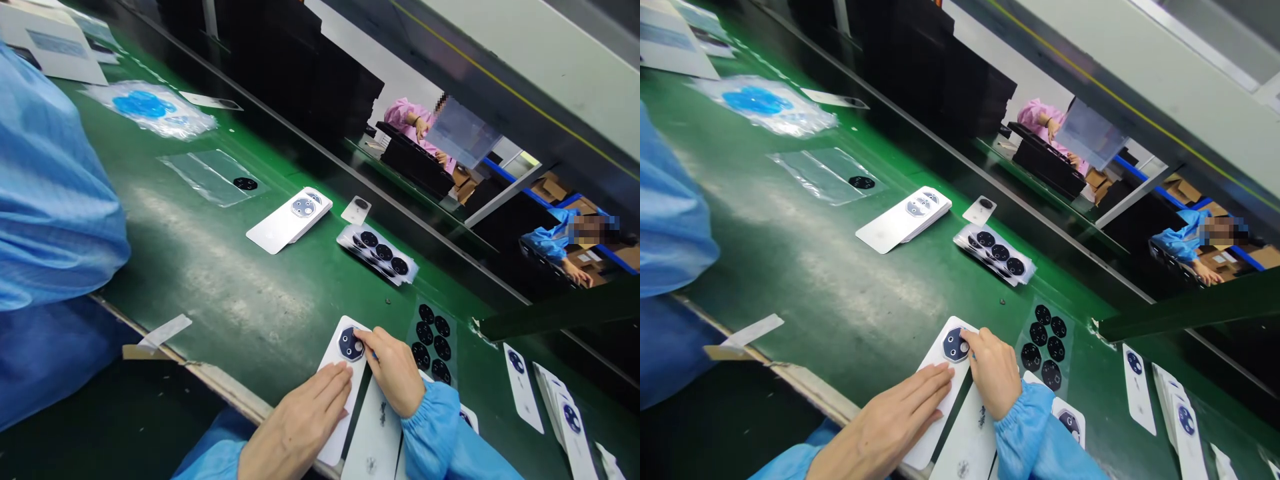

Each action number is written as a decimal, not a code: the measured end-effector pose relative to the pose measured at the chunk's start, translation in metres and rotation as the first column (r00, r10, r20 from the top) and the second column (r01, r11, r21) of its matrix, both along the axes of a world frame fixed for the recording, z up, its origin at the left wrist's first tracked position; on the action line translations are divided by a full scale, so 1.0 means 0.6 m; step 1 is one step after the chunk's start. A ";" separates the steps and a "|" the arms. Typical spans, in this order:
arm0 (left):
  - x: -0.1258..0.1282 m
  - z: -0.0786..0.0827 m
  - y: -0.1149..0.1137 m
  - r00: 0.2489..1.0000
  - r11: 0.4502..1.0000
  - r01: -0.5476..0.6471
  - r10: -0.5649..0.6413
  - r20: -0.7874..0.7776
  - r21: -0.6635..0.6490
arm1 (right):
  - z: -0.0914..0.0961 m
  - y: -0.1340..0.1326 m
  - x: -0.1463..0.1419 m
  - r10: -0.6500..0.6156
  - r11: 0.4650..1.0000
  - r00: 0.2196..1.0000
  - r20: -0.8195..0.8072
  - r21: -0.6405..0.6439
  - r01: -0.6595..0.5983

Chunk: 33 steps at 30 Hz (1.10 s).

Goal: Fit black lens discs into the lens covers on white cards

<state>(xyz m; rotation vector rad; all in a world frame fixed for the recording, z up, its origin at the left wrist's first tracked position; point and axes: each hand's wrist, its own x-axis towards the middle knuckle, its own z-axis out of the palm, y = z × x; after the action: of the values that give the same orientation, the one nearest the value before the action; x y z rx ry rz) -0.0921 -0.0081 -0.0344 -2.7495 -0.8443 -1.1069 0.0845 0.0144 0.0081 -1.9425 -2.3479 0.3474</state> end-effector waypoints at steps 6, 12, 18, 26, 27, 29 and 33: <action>0.001 0.008 0.000 1.000 1.000 -0.010 0.010 0.003 0.001 | 0.019 0.011 0.009 -0.019 1.000 0.998 -0.055 -0.013 0.018; 0.001 0.009 0.000 1.000 0.999 0.003 -0.003 -0.010 -0.035 | 0.020 0.058 0.001 -0.036 0.997 0.995 -0.094 -0.068 0.030; -0.001 0.008 -0.001 1.000 0.998 0.014 -0.014 -0.003 -0.053 | 0.018 0.080 0.001 0.043 0.987 0.996 -0.074 -0.154 -0.054; 0.000 0.006 0.000 1.000 0.999 -0.004 0.003 -0.024 -0.051 | 0.019 0.073 -0.004 0.124 0.976 0.992 -0.015 -0.177 -0.125; 0.000 0.004 -0.001 1.000 0.999 -0.002 0.001 -0.026 -0.054 | 0.018 0.067 -0.007 0.131 0.976 0.991 -0.013 -0.173 -0.131; -0.001 0.000 -0.002 1.000 0.998 0.003 -0.005 -0.028 -0.059 | 0.017 0.054 -0.011 0.150 0.973 0.988 -0.022 -0.175 -0.152; 0.000 -0.003 -0.004 0.999 0.997 0.006 -0.009 -0.041 -0.074 | 0.024 0.016 -0.016 0.210 0.952 0.971 -0.109 -0.201 -0.229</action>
<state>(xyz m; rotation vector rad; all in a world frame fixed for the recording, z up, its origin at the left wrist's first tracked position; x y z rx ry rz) -0.0920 -0.0104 -0.0360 -2.8262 -0.8883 -1.0367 0.0749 0.0241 0.0223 -1.7033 -2.5670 0.7113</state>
